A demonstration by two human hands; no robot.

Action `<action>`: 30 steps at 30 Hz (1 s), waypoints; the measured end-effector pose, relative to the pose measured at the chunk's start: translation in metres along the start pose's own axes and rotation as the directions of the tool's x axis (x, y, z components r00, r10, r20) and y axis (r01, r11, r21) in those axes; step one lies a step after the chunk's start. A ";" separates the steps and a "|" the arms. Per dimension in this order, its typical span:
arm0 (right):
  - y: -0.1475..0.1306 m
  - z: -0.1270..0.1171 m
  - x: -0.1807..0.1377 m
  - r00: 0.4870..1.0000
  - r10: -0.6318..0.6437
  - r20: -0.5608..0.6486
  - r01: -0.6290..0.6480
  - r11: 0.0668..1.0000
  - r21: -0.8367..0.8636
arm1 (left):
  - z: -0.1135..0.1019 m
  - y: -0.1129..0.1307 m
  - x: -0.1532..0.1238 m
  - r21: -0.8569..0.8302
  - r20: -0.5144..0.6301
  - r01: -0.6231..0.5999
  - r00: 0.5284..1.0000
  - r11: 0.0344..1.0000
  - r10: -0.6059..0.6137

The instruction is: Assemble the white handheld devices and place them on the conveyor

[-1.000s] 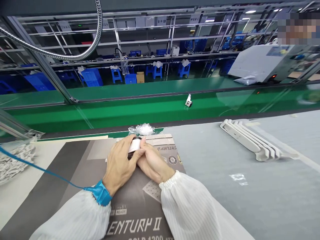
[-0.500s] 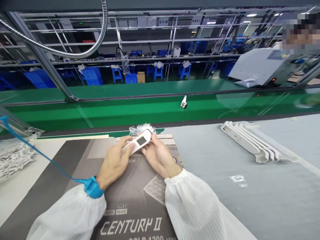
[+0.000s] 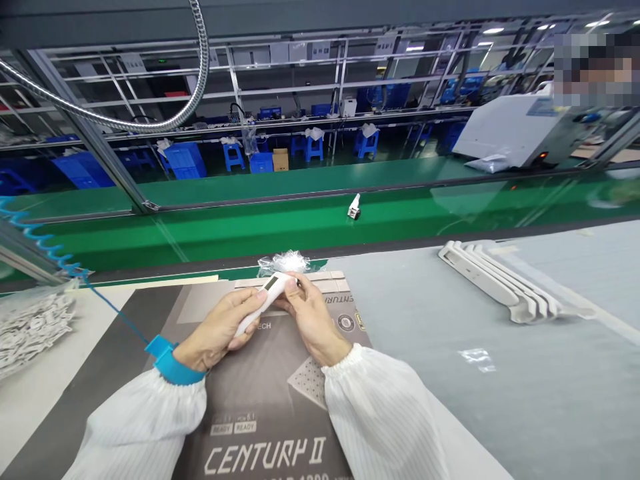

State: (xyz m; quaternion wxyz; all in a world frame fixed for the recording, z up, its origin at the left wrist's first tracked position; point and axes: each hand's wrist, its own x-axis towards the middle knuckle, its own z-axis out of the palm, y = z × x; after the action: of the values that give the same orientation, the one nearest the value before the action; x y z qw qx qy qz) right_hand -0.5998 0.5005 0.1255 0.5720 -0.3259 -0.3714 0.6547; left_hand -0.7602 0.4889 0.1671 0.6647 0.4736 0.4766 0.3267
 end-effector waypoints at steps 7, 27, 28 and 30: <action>-0.001 -0.002 -0.003 0.976 -0.217 0.025 0.211 0.910 -0.356 | 0.005 -0.002 0.004 -0.092 0.050 0.046 0.998 0.995 -0.042; 0.010 -0.002 0.000 0.982 -0.174 0.077 0.190 0.855 -0.484 | -0.089 0.050 0.035 0.349 -0.656 0.105 0.737 0.931 0.163; 0.010 -0.002 0.000 0.982 -0.168 0.082 0.186 0.860 -0.475 | -0.101 0.058 0.040 0.383 -0.677 0.146 0.716 0.912 0.170; 0.011 -0.002 0.000 0.986 -0.145 0.084 0.167 0.880 -0.445 | -0.121 0.069 0.051 0.438 -0.703 0.181 0.680 0.881 0.210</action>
State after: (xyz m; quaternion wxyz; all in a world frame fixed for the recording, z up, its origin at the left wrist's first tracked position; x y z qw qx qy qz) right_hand -0.6041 0.5004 0.1148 0.5229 -0.4027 -0.5513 0.5104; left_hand -0.8558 0.5957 0.2041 0.2781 0.4538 0.7629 0.3671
